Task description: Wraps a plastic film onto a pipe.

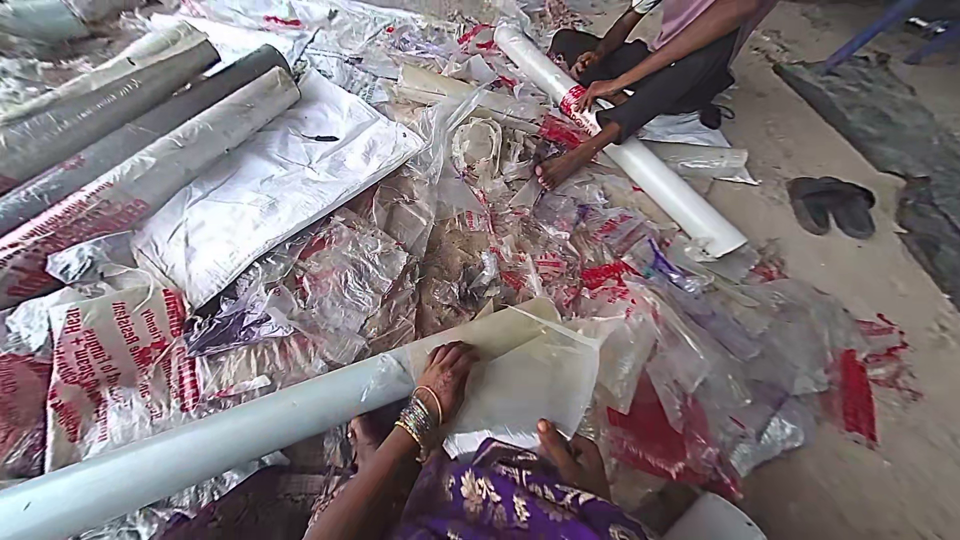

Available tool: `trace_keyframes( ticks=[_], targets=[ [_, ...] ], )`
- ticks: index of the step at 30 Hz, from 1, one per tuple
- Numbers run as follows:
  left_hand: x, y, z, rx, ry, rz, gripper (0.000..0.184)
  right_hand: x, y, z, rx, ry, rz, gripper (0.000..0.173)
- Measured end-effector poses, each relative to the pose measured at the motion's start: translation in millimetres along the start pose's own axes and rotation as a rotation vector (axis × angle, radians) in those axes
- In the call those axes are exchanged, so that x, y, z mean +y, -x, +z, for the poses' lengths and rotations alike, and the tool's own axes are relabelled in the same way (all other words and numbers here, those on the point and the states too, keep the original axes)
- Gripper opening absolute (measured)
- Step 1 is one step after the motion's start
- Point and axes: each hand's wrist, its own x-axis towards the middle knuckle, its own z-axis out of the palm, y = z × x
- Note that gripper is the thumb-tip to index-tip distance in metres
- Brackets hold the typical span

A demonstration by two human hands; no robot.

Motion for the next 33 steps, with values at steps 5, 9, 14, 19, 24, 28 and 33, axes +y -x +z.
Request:
trace_keyframes(
  ticks=[5, 9, 14, 19, 24, 28, 33],
  targets=[
    [-6, -7, 6, -0.193, -0.082, -0.150, 0.067, -5, 6, 3, 0.025, 0.009, 0.034, 0.024],
    [-5, -42, -20, -0.341, -0.174, -0.278, 0.062, 0, 2, 9, 0.094, -0.054, 0.006, 0.024],
    [-4, -73, -35, -0.404, -0.273, -0.412, 0.064, 3, 1, -2, 0.132, -0.047, -0.001, 0.023],
    [-29, -99, -38, -0.256, -0.434, -0.375, 0.072, 7, 7, -16, 0.157, -0.019, -0.016, 0.023],
    [-60, -130, -67, -0.027, -0.445, -0.475, 0.058, -25, 27, -54, 0.040, -0.319, -0.065, 0.021],
    [-57, -134, -73, 0.088, -0.495, -0.285, 0.045, -18, 31, -86, -0.018, -0.336, -0.220, 0.027],
    [-52, -75, -73, -0.118, -0.417, -0.368, 0.057, -13, -4, -68, 0.474, 0.136, -0.595, 0.017]
  ],
)
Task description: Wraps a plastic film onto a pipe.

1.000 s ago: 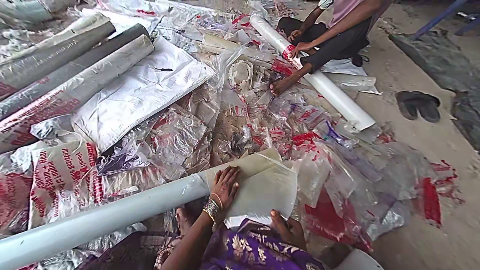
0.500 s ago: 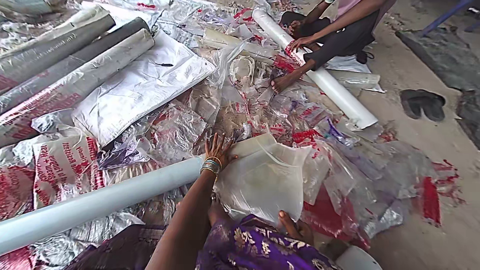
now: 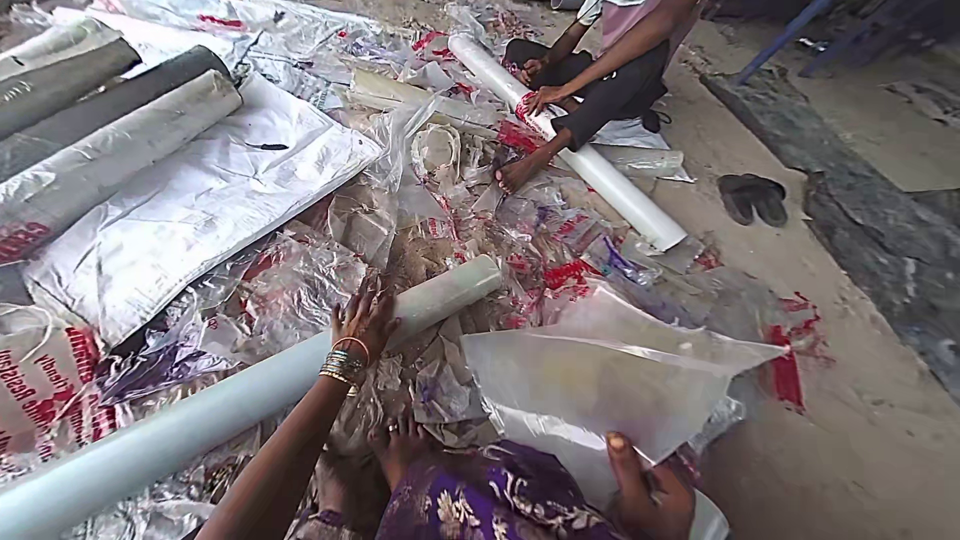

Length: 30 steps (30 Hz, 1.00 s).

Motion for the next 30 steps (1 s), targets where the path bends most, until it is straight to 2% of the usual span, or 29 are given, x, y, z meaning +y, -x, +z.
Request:
trace_keyframes(
  ticks=[2, 4, 9, 12, 14, 17, 19, 22, 24, 26, 28, 30],
  targets=[
    [-15, 14, 8, -0.023, -0.029, 0.005, 0.067, 9, -32, -10, 0.083, 0.019, -0.197, 0.019],
    [-16, 22, 10, -0.046, -0.036, 0.020, 0.070, 1, -63, -26, 0.223, 0.047, -0.272, 0.018],
    [-13, 33, 1, -0.147, -0.015, 0.001, 0.075, -42, -123, -70, 0.651, 0.019, -0.157, 0.015],
    [-23, 40, -6, -0.190, 0.018, -0.042, 0.081, -13, -159, -102, 0.750, 0.005, -0.146, 0.022],
    [-34, 44, -11, -0.229, 0.013, -0.103, 0.089, 18, -178, -107, 0.719, 0.077, 0.020, 0.032],
    [-58, 58, -16, -0.248, 0.038, -0.132, 0.090, 74, -176, -87, 0.572, 0.166, 0.547, 0.046],
    [-75, 71, -19, -0.245, 0.058, -0.138, 0.089, 120, -158, -75, 0.441, 0.206, 0.693, 0.057],
    [-89, 87, -19, -0.215, 0.047, -0.130, 0.089, 137, -130, -51, 0.382, 0.251, 0.724, 0.054],
    [-89, 92, -18, -0.203, 0.049, -0.128, 0.088, 119, -125, -37, 0.431, 0.280, 0.673, 0.048],
    [-85, 94, -16, -0.200, 0.033, -0.145, 0.089, 91, -128, -24, 0.410, 0.259, 0.522, 0.050],
    [-78, 100, -11, -0.169, 0.023, -0.154, 0.090, 66, -130, -1, 0.283, 0.251, 0.377, 0.045],
    [-72, 112, -1, -0.102, 0.028, -0.140, 0.089, 43, -125, 32, 0.040, 0.213, 0.301, 0.044]
  ],
)
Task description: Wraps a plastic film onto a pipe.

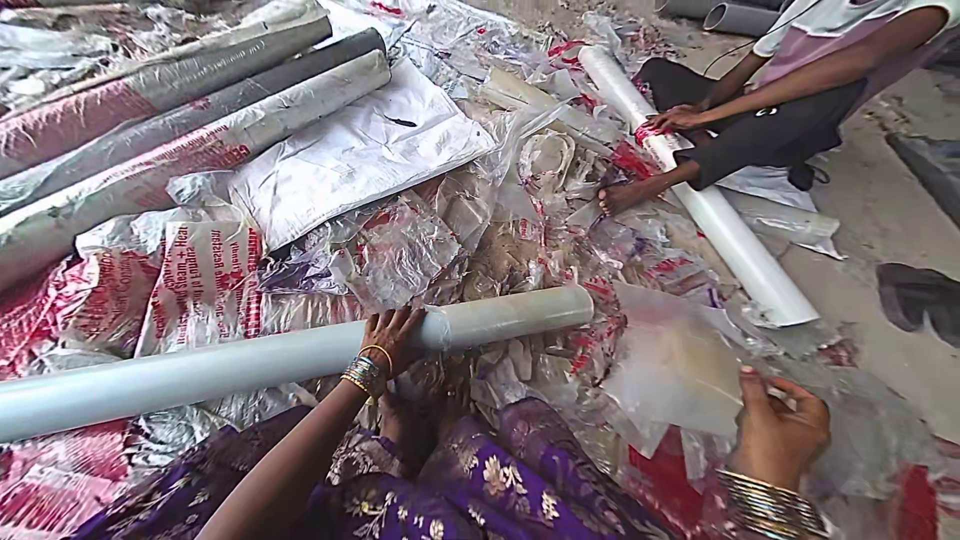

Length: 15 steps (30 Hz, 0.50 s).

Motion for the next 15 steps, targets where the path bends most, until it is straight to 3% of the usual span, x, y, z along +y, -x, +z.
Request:
trace_keyframes(
  ticks=[3, 5, 6, 8, 10, 12, 14, 15],
  targets=[
    [7, 20, 5, 0.073, 0.095, 0.024, 0.070, -29, 27, 52, -0.484, -0.036, -0.124, 0.045],
    [8, 21, -7, 0.023, 0.146, 0.007, 0.060, -40, 48, 86, -0.810, -0.047, -0.169, 0.043],
    [6, 19, -9, -0.008, 0.172, 0.012, 0.065, -46, 58, 100, -0.947, -0.045, -0.171, 0.041],
    [2, 9, -8, -0.156, 0.171, 0.014, 0.093, -57, 73, 122, -1.159, -0.016, -0.187, 0.035],
    [2, -1, -1, -0.285, 0.061, 0.003, 0.107, -59, 82, 136, -1.291, 0.018, -0.237, 0.034],
    [6, 2, 2, -0.309, -0.013, -0.003, 0.095, -60, 87, 144, -1.344, 0.076, -0.297, 0.031],
    [8, 17, 15, -0.159, 0.006, 0.009, 0.071, -64, 91, 152, -1.283, 0.181, -0.398, 0.026],
    [9, 27, 28, 0.014, 0.019, 0.030, 0.063, -66, 93, 155, -1.240, 0.232, -0.442, 0.023]
  ],
)
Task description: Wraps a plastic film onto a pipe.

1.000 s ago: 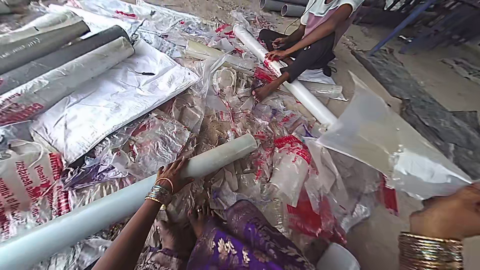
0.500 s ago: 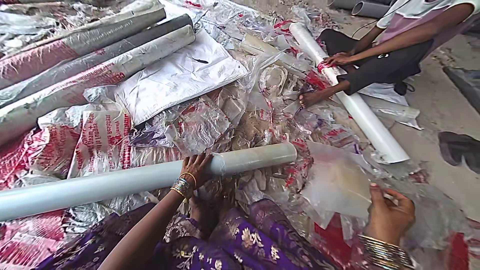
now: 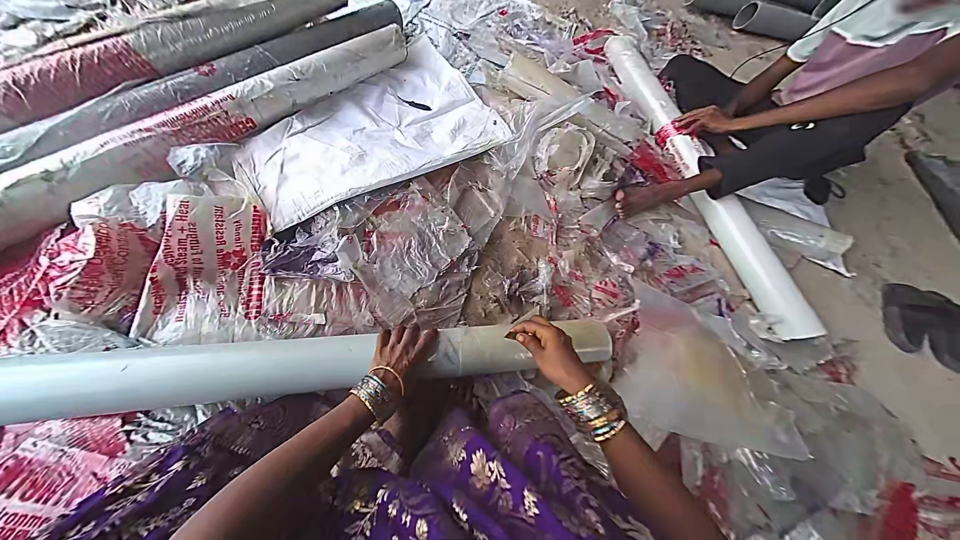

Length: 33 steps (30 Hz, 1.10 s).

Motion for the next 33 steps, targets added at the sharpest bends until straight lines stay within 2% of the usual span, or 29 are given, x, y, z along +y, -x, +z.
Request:
trace_keyframes(
  ticks=[2, 3, 4, 5, 7, 8, 10, 12, 15, 18, 21, 24, 27, 29, 31, 32, 33],
  targets=[
    [-5, 14, 35, 0.429, -0.008, 0.081, 0.054, -2, -6, 6, 0.073, 0.118, -0.031, 0.020],
    [-9, 16, 49, 0.577, -0.020, 0.098, 0.054, -1, -10, 10, 0.108, 0.156, -0.058, 0.020],
    [-10, 17, 56, 0.667, -0.022, 0.090, 0.056, 0, -14, 14, 0.143, 0.184, -0.099, 0.020],
    [-10, 18, 56, 0.683, -0.001, 0.063, 0.058, 0, -18, 17, 0.165, 0.211, -0.139, 0.020],
    [-4, 21, 37, 0.524, 0.087, -0.030, 0.062, -2, -25, 26, 0.172, 0.270, -0.210, 0.020],
    [-2, 20, 17, 0.359, 0.129, -0.091, 0.066, -3, -28, 30, 0.172, 0.291, -0.244, 0.019],
    [-1, 11, -22, 0.003, 0.147, -0.180, 0.087, -3, -32, 43, 0.191, 0.321, -0.318, 0.016],
    [-4, -2, -34, -0.142, 0.101, -0.177, 0.094, -4, -35, 56, 0.204, 0.355, -0.370, 0.014],
    [-6, -15, -10, -0.087, 0.017, -0.106, 0.081, -12, -38, 68, 0.171, 0.414, -0.387, 0.015],
    [-9, -11, 0, -0.053, -0.016, -0.025, 0.083, -15, -39, 75, 0.201, 0.420, -0.379, 0.018],
    [-18, -14, -8, -0.059, -0.018, 0.090, 0.089, -9, -34, 69, 0.350, 0.270, -0.278, 0.021],
    [-24, -35, -29, -0.184, 0.040, 0.064, 0.083, 9, -25, 61, 0.420, 0.094, -0.214, 0.020],
    [-24, -56, -54, -0.218, 0.075, -0.039, 0.073, 26, -19, 66, 0.436, 0.091, -0.256, 0.018],
    [-11, -57, -65, -0.124, 0.066, -0.090, 0.056, 23, -14, 68, 0.376, 0.148, -0.223, 0.017],
    [-1, -53, -52, 0.091, 0.065, -0.053, 0.042, 21, -13, 72, 0.344, 0.180, -0.214, 0.017],
    [2, -51, -43, 0.111, 0.072, -0.039, 0.045, 21, -13, 74, 0.342, 0.179, -0.219, 0.017],
    [3, -49, -37, 0.057, 0.071, -0.037, 0.055, 21, -15, 75, 0.353, 0.178, -0.229, 0.016]
  ],
)
